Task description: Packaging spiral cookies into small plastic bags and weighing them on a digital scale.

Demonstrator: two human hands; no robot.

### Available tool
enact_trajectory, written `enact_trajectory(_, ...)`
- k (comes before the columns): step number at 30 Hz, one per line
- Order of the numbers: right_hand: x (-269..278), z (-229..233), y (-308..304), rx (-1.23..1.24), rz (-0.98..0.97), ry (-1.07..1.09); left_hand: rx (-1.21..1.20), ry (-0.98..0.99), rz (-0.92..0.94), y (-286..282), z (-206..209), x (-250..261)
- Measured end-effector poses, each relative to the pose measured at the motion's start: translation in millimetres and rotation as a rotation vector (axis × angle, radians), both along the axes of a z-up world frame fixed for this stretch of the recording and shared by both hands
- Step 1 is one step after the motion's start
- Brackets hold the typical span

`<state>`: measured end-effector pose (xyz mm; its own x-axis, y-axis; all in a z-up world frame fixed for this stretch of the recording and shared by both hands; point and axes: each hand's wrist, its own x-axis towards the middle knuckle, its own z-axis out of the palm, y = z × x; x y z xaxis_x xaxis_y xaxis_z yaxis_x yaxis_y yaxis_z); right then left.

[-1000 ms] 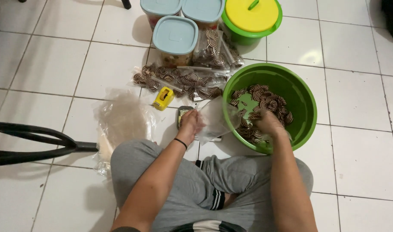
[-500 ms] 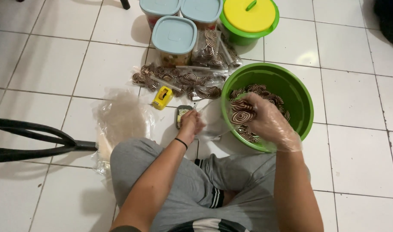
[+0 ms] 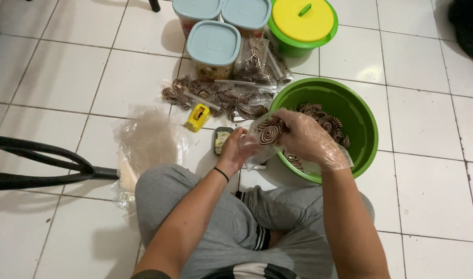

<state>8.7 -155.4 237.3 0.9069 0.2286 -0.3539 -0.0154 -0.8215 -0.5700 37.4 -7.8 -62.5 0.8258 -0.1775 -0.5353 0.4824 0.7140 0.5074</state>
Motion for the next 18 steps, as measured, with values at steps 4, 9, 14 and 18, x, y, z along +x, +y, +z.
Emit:
enact_trajectory(4,-1,6,3,0.027,-0.012,0.071,-0.047,0.014,0.055,-4,4,-1)
enact_trajectory(9,-5,20,9,0.030,-0.007,0.099,0.075,-0.063,0.096,-7,1,-8)
enact_trajectory(14,-4,-4,-6,0.231,-0.029,-0.101,0.112,-0.102,0.160,-5,28,-15)
enact_trajectory(18,20,-72,-48,0.588,-0.216,-0.623,0.124,-0.161,0.209,-1,-19,1)
